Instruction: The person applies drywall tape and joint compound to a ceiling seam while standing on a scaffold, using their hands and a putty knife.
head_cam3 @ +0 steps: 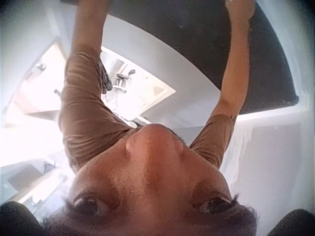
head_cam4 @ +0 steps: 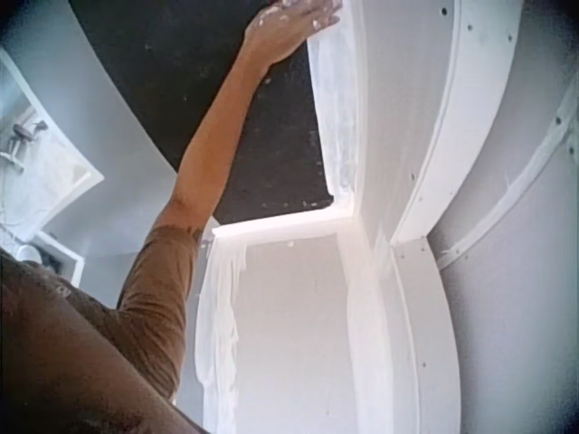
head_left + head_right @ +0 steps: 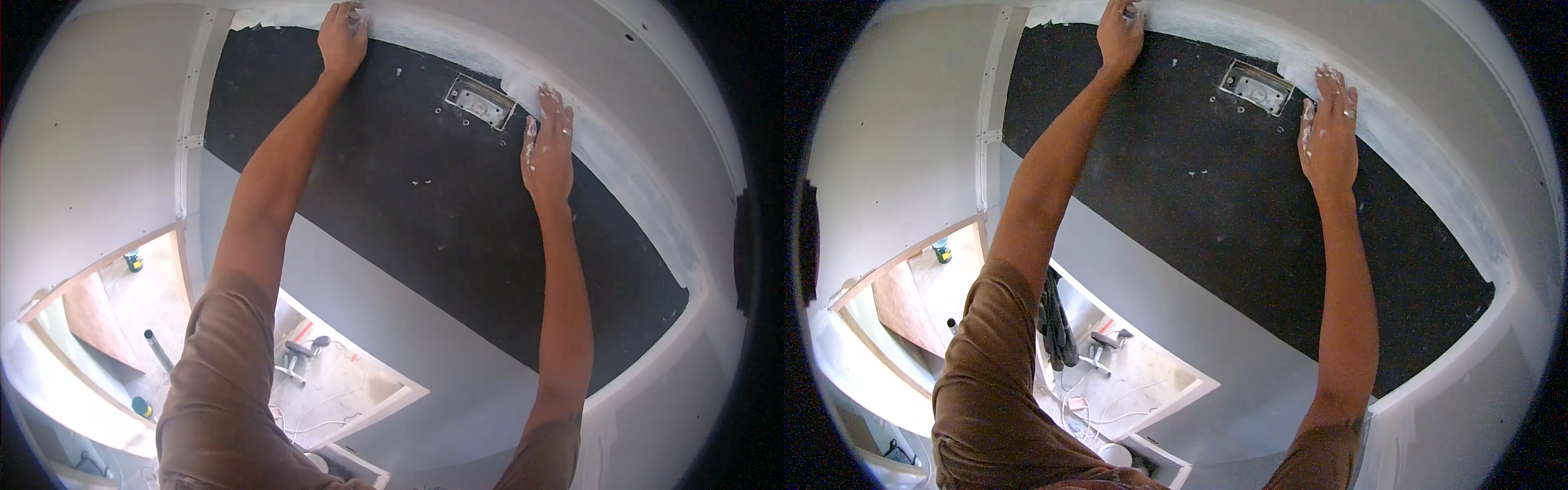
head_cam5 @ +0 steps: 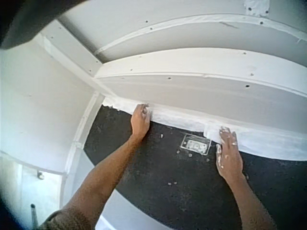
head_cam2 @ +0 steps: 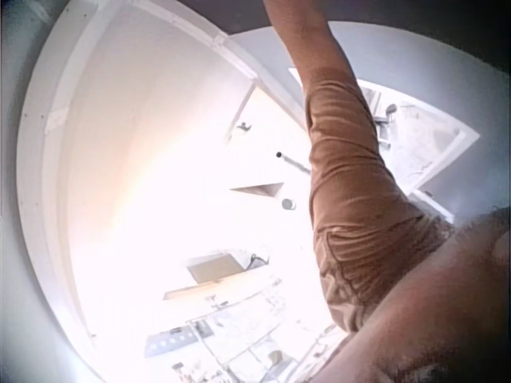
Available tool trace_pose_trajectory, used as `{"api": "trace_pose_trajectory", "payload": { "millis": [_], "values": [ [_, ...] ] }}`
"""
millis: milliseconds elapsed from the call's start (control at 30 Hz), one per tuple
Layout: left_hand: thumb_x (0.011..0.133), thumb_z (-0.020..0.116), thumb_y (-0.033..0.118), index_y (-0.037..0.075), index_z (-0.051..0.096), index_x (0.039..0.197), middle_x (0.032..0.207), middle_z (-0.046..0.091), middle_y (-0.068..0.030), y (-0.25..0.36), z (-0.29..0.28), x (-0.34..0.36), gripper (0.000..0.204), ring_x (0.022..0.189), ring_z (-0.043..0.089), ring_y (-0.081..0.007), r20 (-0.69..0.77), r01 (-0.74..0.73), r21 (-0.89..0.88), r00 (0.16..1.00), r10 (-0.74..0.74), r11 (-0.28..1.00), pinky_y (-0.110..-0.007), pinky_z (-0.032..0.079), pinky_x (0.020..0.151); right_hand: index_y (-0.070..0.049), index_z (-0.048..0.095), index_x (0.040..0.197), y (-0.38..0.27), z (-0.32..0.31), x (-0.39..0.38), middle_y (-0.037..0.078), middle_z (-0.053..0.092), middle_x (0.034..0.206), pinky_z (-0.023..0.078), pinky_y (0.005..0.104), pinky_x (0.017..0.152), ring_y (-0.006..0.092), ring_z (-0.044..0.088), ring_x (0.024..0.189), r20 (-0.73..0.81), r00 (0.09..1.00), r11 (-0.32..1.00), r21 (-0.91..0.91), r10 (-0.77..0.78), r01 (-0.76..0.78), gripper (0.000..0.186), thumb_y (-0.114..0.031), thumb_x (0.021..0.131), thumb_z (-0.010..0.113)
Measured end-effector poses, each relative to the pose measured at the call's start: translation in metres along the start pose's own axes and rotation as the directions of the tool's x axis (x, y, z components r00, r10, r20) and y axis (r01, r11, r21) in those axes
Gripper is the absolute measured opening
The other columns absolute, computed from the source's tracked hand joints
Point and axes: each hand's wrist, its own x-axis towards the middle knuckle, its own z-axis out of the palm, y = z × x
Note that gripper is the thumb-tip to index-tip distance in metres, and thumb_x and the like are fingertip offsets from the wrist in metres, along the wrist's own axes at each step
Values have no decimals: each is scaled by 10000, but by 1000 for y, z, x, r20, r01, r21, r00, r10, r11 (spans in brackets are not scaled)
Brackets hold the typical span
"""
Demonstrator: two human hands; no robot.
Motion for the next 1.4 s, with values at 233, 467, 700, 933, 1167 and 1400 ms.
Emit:
{"api": "trace_pose_trajectory", "payload": {
  "millis": [233,467,700,933,1167,1400],
  "values": [
    [923,710,172,-68,470,1335,1292,524,-240,-38,19,19,534,1193,517,-391,-145,689,-259,665,-733,676,-479,480,992,-20,436,1476,1,1,0,194,465,1538,256,497,1279,353,410,1466,-4,1000,1000,10,0,0,463,-117,1037,545],
    [996,601,228,32,601,1255,1163,664,-145,-182,-8,100,325,921,663,-329,232,793,-504,506,-831,342,-415,542,812,-40,402,1514,-23,1,13,163,433,1574,246,500,1285,339,373,1491,-16,1000,999,38,18,-17,467,-135,1065,485],
    [1004,561,277,23,542,1334,1217,644,-155,-187,25,90,416,986,650,-325,521,751,-649,321,-791,-122,-426,541,813,-25,402,1514,-7,0,1,164,420,1587,246,511,1281,348,365,1495,45,999,999,-50,13,-11,469,-136,1065,484],
    [992,576,276,5,521,1331,1223,621,-168,-185,11,107,437,1013,628,-341,501,690,-713,373,-781,-128,-455,531,841,-19,410,1511,-11,0,3,168,415,1589,249,508,1279,352,366,1492,35,999,999,-33,-1,2,469,-143,1065,486],
    [980,591,275,-14,501,1328,1228,598,-180,-184,5,105,461,1041,606,-357,512,674,-723,380,-770,-148,-484,520,869,-30,411,1517,-11,0,4,171,420,1582,247,508,1280,345,359,1496,38,999,997,-71,-15,17,472,-158,1069,488],
    [968,606,274,-33,480,1325,1233,575,-193,-186,-2,104,487,1068,583,-372,552,674,-714,375,-745,-190,-512,510,898,-29,417,1509,-8,-1,3,171,420,1581,248,510,1278,347,361,1495,36,999,997,-78,-16,18,465,-162,1070,491]
  ]
}}
